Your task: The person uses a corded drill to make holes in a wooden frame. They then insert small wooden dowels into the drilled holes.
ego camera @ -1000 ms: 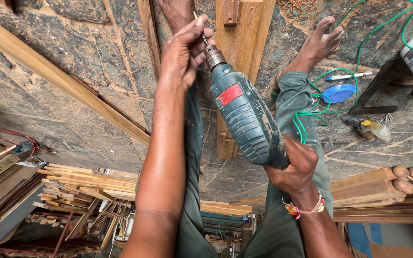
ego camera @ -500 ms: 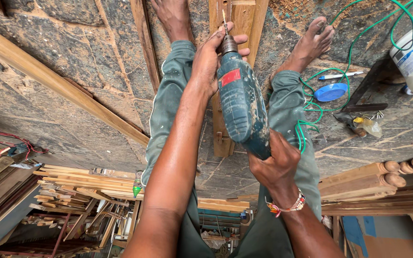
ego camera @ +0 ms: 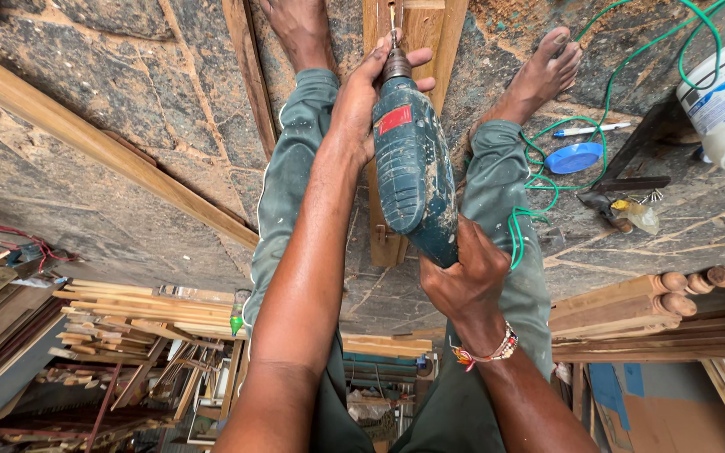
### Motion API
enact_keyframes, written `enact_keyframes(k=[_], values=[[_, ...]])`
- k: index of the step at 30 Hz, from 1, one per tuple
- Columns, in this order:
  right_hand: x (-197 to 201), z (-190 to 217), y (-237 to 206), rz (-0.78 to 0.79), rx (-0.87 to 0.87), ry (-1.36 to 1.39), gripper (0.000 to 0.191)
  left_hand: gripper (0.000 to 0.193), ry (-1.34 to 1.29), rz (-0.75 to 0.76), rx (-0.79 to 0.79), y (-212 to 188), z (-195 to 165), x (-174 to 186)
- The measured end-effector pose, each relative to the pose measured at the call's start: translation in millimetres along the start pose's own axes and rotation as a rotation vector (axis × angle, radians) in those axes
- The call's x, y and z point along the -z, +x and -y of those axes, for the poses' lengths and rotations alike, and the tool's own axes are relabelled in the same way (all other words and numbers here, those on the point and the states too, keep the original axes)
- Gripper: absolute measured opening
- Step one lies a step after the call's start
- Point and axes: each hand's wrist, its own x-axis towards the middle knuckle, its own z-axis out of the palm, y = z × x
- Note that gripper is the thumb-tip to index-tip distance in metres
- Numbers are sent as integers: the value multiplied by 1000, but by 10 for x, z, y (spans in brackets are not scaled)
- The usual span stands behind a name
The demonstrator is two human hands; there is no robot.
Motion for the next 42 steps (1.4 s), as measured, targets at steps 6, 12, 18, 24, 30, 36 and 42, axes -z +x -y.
enact_keyframes(k=[6,12,18,24,30,36,42], values=[[5,82,58,-18,11,0,36,54,-15,-20,12,69,-22,-9],[-21,113,102,-8,-19,-19,36,53,-33,-25,27,81,-56,-31],[-111,96,145,8,-70,2,31,55,-32,-71,37,84,-49,37],[-61,199,262,17,-113,-98,28,76,693,-312,-234,-470,-276,-597],[2,365,384,83,-140,-211,32,85,1236,-479,-497,-1393,-192,-1159],[5,454,439,113,-154,-261,29,61,1140,-550,-571,-1309,-183,-1147],[9,484,483,106,-147,-289,30,58,1117,-549,-560,-1290,-212,-1155]])
